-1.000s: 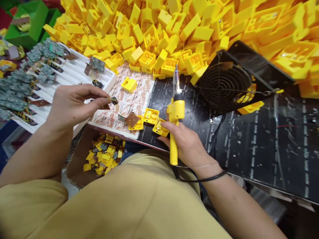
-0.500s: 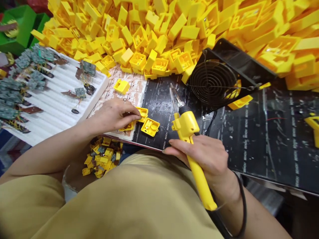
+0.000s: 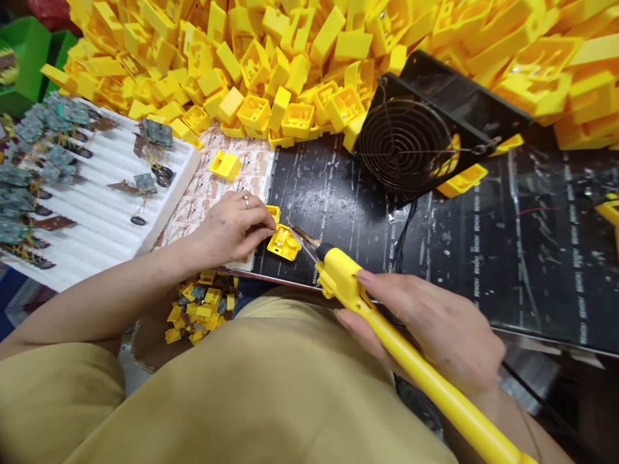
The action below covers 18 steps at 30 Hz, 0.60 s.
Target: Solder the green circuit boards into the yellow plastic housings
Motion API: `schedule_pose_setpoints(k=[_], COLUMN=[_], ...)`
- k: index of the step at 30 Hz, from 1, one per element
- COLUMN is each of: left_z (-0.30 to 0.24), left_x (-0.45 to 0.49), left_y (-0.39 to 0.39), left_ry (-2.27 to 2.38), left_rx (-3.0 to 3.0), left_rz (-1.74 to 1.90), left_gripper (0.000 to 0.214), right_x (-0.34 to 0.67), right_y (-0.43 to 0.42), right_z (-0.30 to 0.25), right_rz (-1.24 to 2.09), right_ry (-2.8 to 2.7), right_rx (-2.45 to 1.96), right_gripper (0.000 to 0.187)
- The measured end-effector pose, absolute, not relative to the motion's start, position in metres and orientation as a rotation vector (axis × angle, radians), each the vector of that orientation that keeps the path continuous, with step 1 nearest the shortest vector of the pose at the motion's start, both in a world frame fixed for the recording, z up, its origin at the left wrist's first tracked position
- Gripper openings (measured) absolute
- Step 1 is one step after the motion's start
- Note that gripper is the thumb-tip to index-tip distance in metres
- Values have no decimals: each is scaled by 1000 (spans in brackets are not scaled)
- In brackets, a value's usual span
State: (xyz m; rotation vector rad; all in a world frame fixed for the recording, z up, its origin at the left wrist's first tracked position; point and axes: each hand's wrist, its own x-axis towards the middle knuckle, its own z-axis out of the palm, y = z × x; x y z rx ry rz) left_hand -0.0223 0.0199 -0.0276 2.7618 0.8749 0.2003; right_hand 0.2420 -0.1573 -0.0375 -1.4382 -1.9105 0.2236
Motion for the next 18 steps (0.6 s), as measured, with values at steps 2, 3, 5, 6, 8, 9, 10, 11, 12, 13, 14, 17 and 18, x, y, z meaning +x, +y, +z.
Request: schedule_pose_setpoints(k=[2, 3, 5, 6, 8, 9, 10, 11, 12, 13, 14, 17, 18], left_z=[-33, -35, -38, -39, -40, -41, -41, -41, -41, -41, -41, -42, -42], left_x=[-26, -27, -29, -30, -30, -30, -29, -29, -29, -29, -29, -29, -29], left_y=[19, 19, 19, 19, 18, 18, 18, 18, 18, 18, 18, 18, 18], left_ry=[842, 832, 814, 805, 781, 773, 771, 770, 766, 759, 752, 732, 732], left_rx=[2732, 2717, 2723, 2749, 2816, 2843, 2864, 2881, 2892, 2899, 2905, 2920, 2924], left_rz=[354, 418, 488, 492, 453, 423, 394, 370, 361, 361, 370, 414, 425], left_gripper=[18, 18, 19, 20, 22, 24, 25, 26, 26, 26, 26, 25, 24], right_x=[233, 231, 231, 231, 232, 232, 231, 229, 227, 225, 224, 221, 220], right_y=[-159, -160, -161, -161, -160, -159, -157, -155, -152, -149, -146, -139, -138], right_z=[-40, -42, -46, -48, -50, -50, -49, -47, -44, -41, -39, -33, -32], right_rz=[246, 249, 221, 195, 159, 139, 129, 131, 134, 128, 116, 80, 84], right_ry=[-1918, -1932, -1953, -1964, -1985, -1989, -1993, -1997, -2001, -2007, -2015, -2027, -2031], right_rx=[-1381, -1360, -1363, -1363, -1351, -1343, -1330, -1314, -1293, -1269, -1237, -1166, -1173], right_gripper=[27, 26, 29, 31, 35, 36, 37, 37, 38, 38, 37, 23, 15])
